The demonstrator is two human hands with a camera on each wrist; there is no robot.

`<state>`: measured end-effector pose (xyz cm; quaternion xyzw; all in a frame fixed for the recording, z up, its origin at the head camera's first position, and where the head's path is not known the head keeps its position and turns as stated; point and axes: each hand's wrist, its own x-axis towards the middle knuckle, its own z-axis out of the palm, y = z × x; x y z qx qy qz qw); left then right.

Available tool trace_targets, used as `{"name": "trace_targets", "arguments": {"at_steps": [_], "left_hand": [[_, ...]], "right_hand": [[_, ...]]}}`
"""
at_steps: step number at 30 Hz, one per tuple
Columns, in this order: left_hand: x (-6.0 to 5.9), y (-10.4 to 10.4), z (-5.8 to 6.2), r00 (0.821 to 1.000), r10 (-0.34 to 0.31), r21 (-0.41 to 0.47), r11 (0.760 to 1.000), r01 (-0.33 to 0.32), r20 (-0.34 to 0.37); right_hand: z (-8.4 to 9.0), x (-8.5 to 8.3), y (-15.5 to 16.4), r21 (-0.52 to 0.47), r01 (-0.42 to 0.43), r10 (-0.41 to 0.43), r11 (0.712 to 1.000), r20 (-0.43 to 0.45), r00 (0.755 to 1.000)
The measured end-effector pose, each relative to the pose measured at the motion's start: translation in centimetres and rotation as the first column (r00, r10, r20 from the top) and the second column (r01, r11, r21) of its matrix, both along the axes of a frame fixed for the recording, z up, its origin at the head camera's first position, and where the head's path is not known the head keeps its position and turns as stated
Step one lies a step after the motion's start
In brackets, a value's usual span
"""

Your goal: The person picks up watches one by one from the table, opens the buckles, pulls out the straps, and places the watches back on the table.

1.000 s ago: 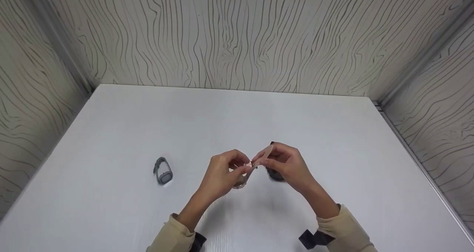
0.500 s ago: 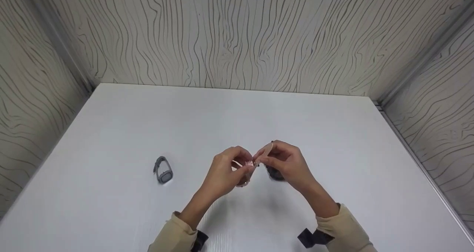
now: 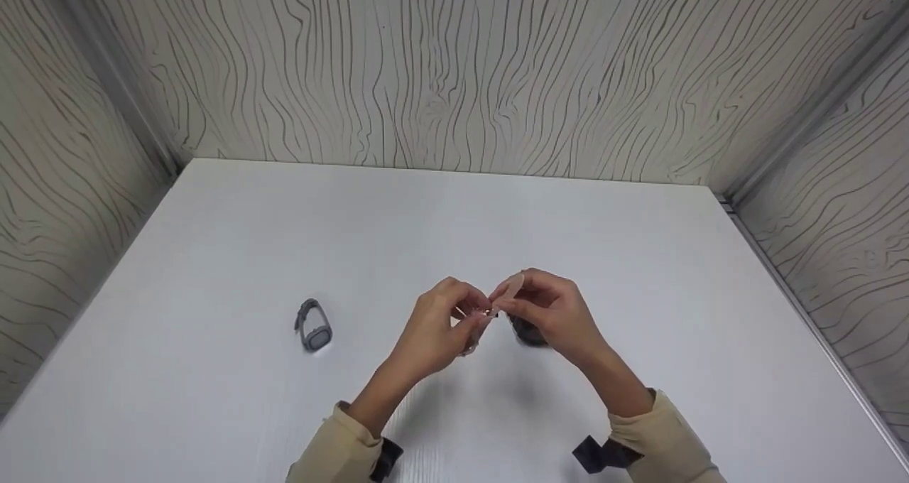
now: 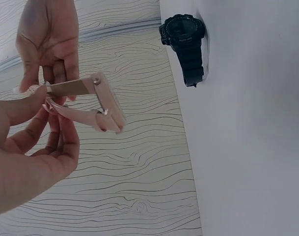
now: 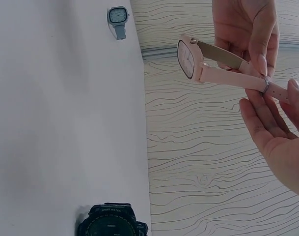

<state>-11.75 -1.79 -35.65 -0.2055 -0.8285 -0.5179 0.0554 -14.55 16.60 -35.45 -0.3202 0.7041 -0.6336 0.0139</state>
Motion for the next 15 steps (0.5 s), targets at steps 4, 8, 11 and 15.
{"name": "trace_targets", "arguments": {"at_steps": [4,8,11,15], "left_hand": [[-0.14,-0.09,-0.02,0.999,-0.026,-0.012,1.000,0.026,0.023],[-0.29,-0.23,-0.01,0.996,-0.073,-0.010,0.997,0.074,0.044],[-0.32,-0.35,0.05,0.993,-0.101,0.000,0.995,0.101,0.062],[-0.32,-0.44,0.15,0.988,-0.119,0.016,0.993,0.118,0.101]], "right_hand": [[-0.01,0.06,0.04,0.005,0.002,-0.002,1.000,-0.003,1.000],[-0.04,0.12,0.09,0.003,0.004,-0.004,1.000,0.005,1.000],[-0.08,0.12,0.14,-0.003,-0.001,0.001,1.000,0.012,1.000],[-0.13,0.08,0.20,-0.010,-0.012,0.012,1.000,0.014,1.000]]}}
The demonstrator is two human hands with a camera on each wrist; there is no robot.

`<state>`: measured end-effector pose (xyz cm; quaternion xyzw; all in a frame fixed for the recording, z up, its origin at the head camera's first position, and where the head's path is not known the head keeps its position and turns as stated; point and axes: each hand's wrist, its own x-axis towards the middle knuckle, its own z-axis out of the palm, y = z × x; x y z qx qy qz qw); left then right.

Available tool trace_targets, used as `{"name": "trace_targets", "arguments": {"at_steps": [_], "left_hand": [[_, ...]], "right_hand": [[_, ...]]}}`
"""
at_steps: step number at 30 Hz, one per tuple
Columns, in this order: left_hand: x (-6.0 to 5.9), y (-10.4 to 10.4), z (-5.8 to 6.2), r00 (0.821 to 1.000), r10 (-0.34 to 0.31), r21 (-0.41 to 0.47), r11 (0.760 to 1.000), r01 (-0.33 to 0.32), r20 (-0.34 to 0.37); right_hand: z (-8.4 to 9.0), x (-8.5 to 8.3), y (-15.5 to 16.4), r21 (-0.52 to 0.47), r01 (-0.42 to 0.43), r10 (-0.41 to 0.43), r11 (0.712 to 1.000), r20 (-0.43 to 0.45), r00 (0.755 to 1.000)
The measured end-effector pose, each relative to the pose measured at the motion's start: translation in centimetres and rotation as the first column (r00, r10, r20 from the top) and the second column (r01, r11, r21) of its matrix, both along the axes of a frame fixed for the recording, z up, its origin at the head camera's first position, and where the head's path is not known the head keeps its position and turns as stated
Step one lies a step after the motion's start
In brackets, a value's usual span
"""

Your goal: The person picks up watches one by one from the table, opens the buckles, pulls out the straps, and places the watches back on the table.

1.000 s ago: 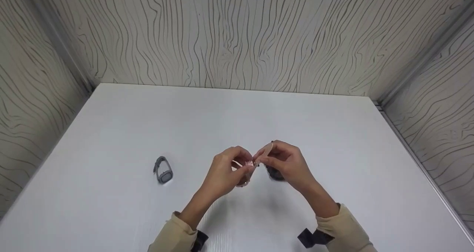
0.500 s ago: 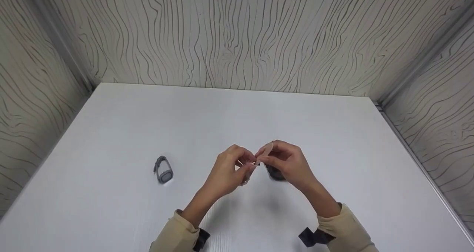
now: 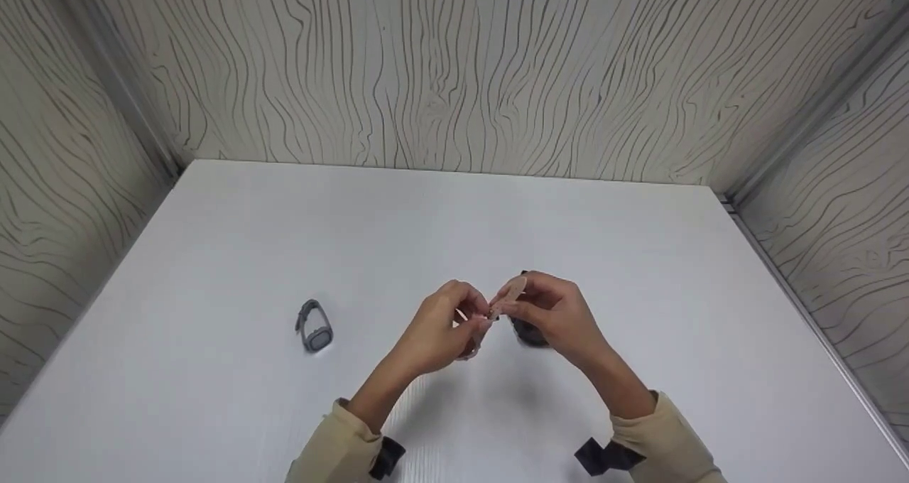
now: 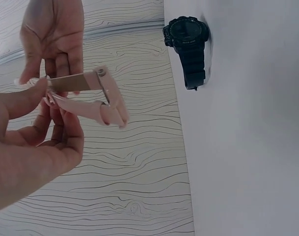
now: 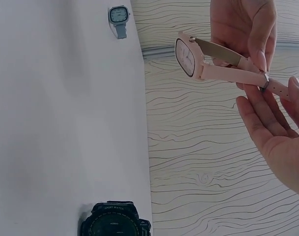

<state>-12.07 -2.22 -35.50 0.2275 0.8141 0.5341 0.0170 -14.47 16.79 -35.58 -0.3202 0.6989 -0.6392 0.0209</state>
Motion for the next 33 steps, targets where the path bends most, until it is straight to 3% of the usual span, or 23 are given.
{"name": "trace_targets", "arguments": {"at_steps": [10,14,25,33], "left_hand": [[0.0,-0.2,-0.1,0.986,-0.061,0.115,0.992,0.043,0.154],[0.1,-0.3,0.0,0.980,-0.054,0.154,0.988,0.024,0.190],[0.2,-0.6,-0.6,0.995,0.025,0.079,0.996,-0.033,0.098],[0.1,-0.6,-1.1,0.995,0.096,0.070,0.993,-0.099,0.036]], "right_hand": [[0.1,0.1,0.1,-0.013,-0.015,0.015,1.000,0.021,1.000],[0.2,0.2,0.2,-0.010,-0.007,0.007,1.000,0.019,1.000],[0.3,0.0,0.4,-0.055,-0.008,0.009,0.998,0.009,1.000],[0.2,-0.1,0.4,-0.026,-0.036,0.039,0.999,0.101,0.994]]}}
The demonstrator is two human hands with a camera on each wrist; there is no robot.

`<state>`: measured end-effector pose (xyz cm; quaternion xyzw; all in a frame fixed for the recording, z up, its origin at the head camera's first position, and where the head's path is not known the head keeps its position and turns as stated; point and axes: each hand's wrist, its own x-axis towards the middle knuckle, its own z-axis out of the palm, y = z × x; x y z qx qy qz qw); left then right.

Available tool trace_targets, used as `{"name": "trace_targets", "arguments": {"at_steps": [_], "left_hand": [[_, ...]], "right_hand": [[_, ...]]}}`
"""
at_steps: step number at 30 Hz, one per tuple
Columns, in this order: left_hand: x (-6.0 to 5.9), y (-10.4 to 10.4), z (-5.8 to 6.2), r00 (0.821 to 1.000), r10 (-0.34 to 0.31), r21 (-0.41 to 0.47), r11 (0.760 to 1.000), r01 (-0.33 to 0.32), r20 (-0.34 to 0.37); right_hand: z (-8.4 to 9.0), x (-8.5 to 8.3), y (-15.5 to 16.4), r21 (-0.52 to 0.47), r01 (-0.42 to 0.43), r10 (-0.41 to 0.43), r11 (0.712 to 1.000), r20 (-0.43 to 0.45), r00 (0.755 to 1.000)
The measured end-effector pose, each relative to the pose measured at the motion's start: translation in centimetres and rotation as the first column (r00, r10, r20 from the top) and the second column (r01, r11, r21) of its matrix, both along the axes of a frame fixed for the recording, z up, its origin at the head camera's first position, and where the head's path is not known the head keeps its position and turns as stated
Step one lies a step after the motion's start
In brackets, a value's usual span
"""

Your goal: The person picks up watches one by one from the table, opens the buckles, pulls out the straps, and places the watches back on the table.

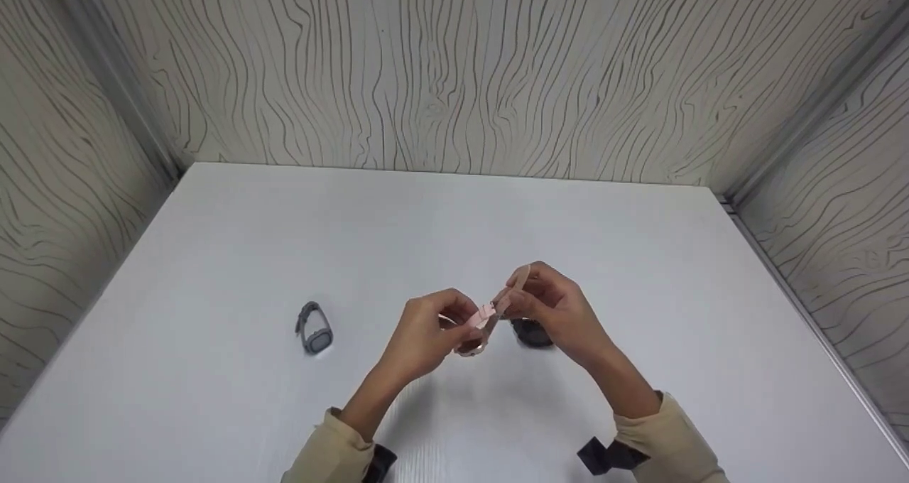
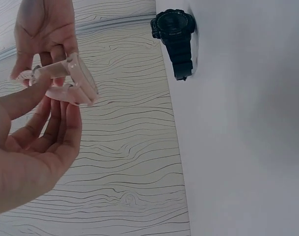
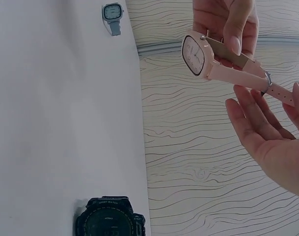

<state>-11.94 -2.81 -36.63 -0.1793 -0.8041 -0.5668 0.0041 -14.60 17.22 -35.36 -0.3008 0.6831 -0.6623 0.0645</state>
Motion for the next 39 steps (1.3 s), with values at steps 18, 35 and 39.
{"name": "trace_targets", "arguments": {"at_steps": [18,35,39], "left_hand": [[0.1,0.2,0.2,0.999,0.037,0.011,0.999,-0.037,0.007],[-0.3,0.0,0.1,0.999,0.046,0.047,0.998,-0.047,0.027],[-0.5,-0.2,0.0,0.995,0.057,0.123,0.990,-0.066,0.076]], "right_hand": [[-0.7,0.1,-0.1,0.110,-0.006,-0.001,0.994,0.071,0.997],[-1.0,-0.3,0.2,0.174,-0.039,0.026,0.984,0.079,0.997],[-1.1,-0.6,0.3,0.183,-0.033,0.015,0.983,0.097,0.995]]}}
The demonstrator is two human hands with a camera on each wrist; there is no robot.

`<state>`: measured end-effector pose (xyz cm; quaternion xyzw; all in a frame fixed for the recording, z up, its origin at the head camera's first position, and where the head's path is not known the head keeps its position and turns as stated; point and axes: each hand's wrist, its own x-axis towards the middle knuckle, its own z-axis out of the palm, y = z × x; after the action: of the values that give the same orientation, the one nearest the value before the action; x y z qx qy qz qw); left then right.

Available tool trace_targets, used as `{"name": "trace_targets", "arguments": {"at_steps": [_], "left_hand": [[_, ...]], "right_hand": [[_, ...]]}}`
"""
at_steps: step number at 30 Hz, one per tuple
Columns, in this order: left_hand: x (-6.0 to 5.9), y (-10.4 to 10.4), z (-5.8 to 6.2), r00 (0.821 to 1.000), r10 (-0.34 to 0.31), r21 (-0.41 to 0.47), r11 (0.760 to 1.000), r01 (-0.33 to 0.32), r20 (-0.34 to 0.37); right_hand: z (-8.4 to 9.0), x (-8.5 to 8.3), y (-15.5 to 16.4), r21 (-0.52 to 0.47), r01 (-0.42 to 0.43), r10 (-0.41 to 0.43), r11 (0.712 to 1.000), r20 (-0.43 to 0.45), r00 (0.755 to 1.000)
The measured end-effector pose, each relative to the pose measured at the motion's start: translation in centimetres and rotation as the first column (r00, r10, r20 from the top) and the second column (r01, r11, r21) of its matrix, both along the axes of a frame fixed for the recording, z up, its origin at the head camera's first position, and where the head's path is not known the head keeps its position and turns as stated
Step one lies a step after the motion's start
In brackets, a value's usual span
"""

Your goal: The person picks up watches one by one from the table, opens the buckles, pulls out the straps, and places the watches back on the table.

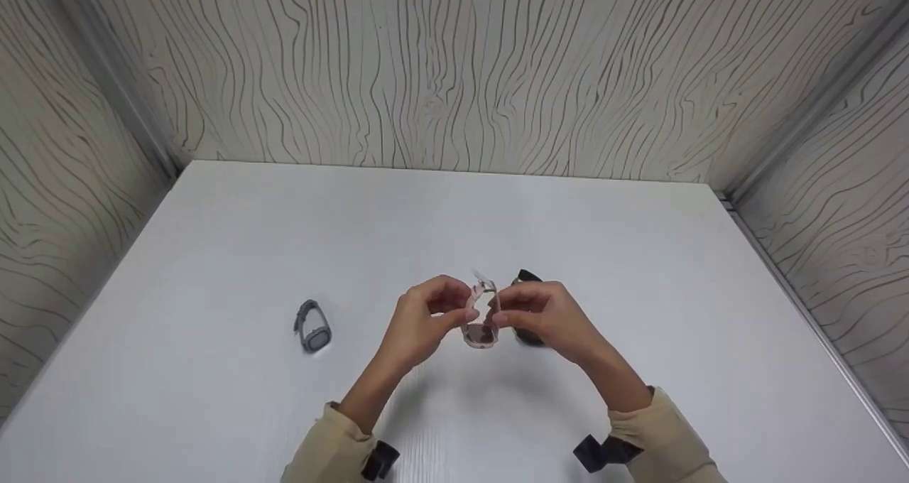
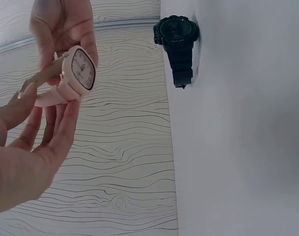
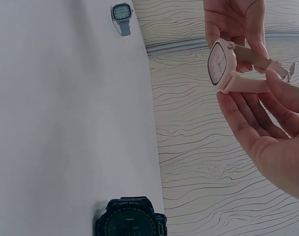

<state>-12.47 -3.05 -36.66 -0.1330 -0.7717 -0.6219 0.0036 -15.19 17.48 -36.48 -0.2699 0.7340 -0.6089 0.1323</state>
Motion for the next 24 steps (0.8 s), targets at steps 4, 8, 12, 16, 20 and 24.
{"name": "trace_targets", "arguments": {"at_steps": [4,8,12,16,20,24], "left_hand": [[-0.3,-0.3,-0.3,0.997,0.014,0.134,0.991,-0.024,0.072],[-0.5,-0.5,-0.7,0.994,0.013,0.235,0.971,-0.039,0.113],[-0.8,-0.6,-1.3,0.991,0.019,0.300,0.952,-0.058,0.130],[-1.1,-0.6,-2.1,0.987,0.029,0.334,0.939,-0.081,0.158],[-1.5,-0.4,-3.1,0.973,0.046,0.340,0.932,-0.123,0.226],[-2.0,-0.2,-4.1,0.949,0.074,0.337,0.924,-0.181,0.306]], "right_hand": [[-0.4,-0.3,0.1,-0.008,0.019,-0.019,1.000,0.033,0.999],[-1.0,-0.6,0.2,-0.051,0.045,-0.041,0.998,0.079,0.996],[-1.8,-0.9,0.2,-0.146,0.067,-0.046,0.987,0.143,0.989],[-2.7,-1.2,-0.1,-0.183,0.092,-0.061,0.979,0.169,0.984],[-3.5,-1.5,-0.5,-0.157,0.128,-0.097,0.979,0.193,0.976],[-4.3,-1.6,-1.1,-0.134,0.152,-0.115,0.979,0.248,0.962]]}}
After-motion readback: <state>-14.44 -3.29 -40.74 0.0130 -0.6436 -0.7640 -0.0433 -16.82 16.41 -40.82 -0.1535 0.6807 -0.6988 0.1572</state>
